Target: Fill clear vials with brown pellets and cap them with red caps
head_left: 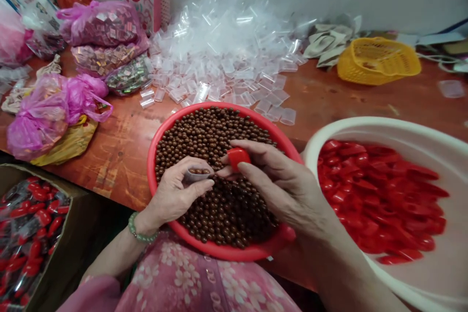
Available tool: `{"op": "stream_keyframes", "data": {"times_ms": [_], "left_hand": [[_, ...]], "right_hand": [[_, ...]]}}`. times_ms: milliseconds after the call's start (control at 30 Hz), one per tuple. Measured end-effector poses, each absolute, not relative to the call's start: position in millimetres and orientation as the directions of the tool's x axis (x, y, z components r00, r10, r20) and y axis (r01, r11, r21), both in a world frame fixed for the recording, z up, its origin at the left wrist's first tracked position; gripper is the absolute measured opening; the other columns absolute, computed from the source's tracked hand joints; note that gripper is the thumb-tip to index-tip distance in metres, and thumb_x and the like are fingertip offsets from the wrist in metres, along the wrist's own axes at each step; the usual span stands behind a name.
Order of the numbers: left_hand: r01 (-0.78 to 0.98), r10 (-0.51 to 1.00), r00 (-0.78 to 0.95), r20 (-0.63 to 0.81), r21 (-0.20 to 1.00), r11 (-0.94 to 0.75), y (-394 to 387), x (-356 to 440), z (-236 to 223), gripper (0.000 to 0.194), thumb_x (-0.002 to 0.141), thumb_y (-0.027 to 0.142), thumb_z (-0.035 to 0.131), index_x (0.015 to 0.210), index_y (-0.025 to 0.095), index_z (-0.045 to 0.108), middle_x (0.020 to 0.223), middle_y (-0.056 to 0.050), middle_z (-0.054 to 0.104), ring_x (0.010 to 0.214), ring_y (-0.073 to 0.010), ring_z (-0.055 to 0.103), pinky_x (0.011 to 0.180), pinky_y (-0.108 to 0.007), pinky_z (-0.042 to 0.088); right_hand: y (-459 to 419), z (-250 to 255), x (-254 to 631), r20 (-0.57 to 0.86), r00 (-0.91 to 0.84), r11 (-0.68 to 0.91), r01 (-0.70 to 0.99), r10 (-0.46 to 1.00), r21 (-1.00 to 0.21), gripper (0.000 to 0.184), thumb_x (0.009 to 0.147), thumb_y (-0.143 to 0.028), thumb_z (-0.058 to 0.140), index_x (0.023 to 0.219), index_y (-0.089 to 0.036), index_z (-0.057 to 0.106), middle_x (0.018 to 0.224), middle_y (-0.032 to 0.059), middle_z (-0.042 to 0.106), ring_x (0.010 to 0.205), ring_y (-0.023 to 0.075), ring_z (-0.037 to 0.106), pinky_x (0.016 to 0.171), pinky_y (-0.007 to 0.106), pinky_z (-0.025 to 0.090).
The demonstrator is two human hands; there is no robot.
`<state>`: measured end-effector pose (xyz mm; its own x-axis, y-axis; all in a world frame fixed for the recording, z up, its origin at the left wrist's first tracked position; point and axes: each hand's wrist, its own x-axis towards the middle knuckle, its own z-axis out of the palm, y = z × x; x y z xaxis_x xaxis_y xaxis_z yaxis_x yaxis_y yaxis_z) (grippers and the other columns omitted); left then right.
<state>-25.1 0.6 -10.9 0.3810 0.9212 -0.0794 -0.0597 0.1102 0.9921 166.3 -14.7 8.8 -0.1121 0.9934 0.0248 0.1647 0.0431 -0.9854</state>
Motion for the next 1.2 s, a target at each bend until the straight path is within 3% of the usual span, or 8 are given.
{"op": "stream_keyframes", "data": {"times_ms": [100, 167, 500, 767, 967, 1100, 1200], "left_hand": [[-0.083, 0.836, 0.487, -0.251, 0.940, 0.331, 0.0, -23.8, -6.9, 0.022, 0.082, 0.031, 0.068, 0.095, 0.014, 0.063, 0.074, 0.000, 0.061, 0.060, -0.0080, 0.053, 0.058, -0.022, 0.044], [-0.099, 0.809, 0.520, -0.274, 0.922, 0.375, -0.1, -22.7, -4.5, 0.026, 0.081, 0.033, 0.070, 0.096, 0.013, 0.062, 0.069, 0.000, 0.060, 0.059, -0.0079, 0.052, 0.057, -0.021, 0.042], [-0.114, 0.798, 0.556, -0.233, 0.930, 0.351, 0.7, -19.8, -3.9, 0.031, 0.081, 0.041, 0.069, 0.089, 0.014, 0.057, 0.070, 0.002, 0.055, 0.061, -0.0076, 0.048, 0.058, -0.022, 0.039], [-0.030, 0.764, 0.618, -0.188, 0.965, 0.262, 5.0, -16.8, -0.4, 0.019, 0.086, 0.031, 0.062, 0.082, 0.014, 0.055, 0.069, 0.004, 0.048, 0.063, -0.0074, 0.043, 0.063, -0.024, 0.036], [-0.123, 0.768, 0.614, -0.181, 0.939, 0.320, 8.4, -15.2, -5.4, 0.037, 0.083, 0.047, 0.066, 0.074, 0.016, 0.049, 0.063, 0.005, 0.046, 0.056, -0.0064, 0.040, 0.056, -0.023, 0.034], [-0.112, 0.764, 0.619, -0.184, 0.942, 0.318, 9.8, -13.8, -5.3, 0.043, 0.082, 0.054, 0.065, 0.072, 0.016, 0.047, 0.062, 0.005, 0.046, 0.056, -0.0067, 0.040, 0.054, -0.023, 0.033], [-0.084, 0.763, 0.620, -0.184, 0.951, 0.298, 11.0, -12.9, -5.1, 0.039, 0.084, 0.050, 0.062, 0.073, 0.017, 0.047, 0.063, 0.005, 0.045, 0.056, -0.0072, 0.039, 0.054, -0.023, 0.032]], "right_hand": [[-14.4, 15.2, 158.7, 0.138, -0.103, 0.160, 0.254, 0.985, -0.954, 0.028, 0.098, -0.031, 0.053, 0.124, -0.027, 0.058, 0.123, 0.0064, 0.066, 0.106, 0.0190, 0.068, 0.097, 0.036, 0.055], [-13.2, 18.2, 152.5, 0.200, -0.143, 0.235, 0.308, 0.969, -0.922, 0.025, 0.098, -0.028, 0.051, 0.122, -0.027, 0.060, 0.124, 0.0058, 0.067, 0.112, 0.0194, 0.065, 0.100, 0.036, 0.053], [-9.4, 7.5, 147.2, 0.315, -0.213, 0.378, 0.415, 0.925, -0.828, 0.023, 0.096, -0.025, 0.054, 0.116, -0.022, 0.066, 0.107, 0.0044, 0.074, 0.095, 0.0166, 0.071, 0.083, 0.028, 0.058], [-14.1, 8.8, 147.4, 0.149, 0.008, 0.142, 0.258, 0.989, -0.956, 0.021, 0.095, -0.029, 0.057, 0.115, -0.027, 0.067, 0.107, 0.0010, 0.074, 0.095, 0.0160, 0.071, 0.087, 0.030, 0.058], [-13.2, 4.6, 141.5, 0.361, -0.092, 0.362, 0.459, 0.928, -0.812, 0.022, 0.096, -0.024, 0.055, 0.114, -0.022, 0.066, 0.104, 0.0041, 0.074, 0.092, 0.0163, 0.071, 0.082, 0.029, 0.058], [-11.1, 8.2, 141.9, 0.402, -0.129, 0.405, 0.530, 0.907, -0.745, 0.020, 0.096, -0.021, 0.055, 0.113, -0.020, 0.065, 0.105, 0.0048, 0.074, 0.093, 0.0149, 0.071, 0.084, 0.027, 0.058], [-9.3, 13.3, 145.2, 0.399, -0.166, 0.416, 0.589, 0.902, -0.693, 0.020, 0.095, -0.019, 0.055, 0.113, -0.018, 0.065, 0.105, 0.0064, 0.074, 0.095, 0.0154, 0.071, 0.084, 0.027, 0.059]]}}
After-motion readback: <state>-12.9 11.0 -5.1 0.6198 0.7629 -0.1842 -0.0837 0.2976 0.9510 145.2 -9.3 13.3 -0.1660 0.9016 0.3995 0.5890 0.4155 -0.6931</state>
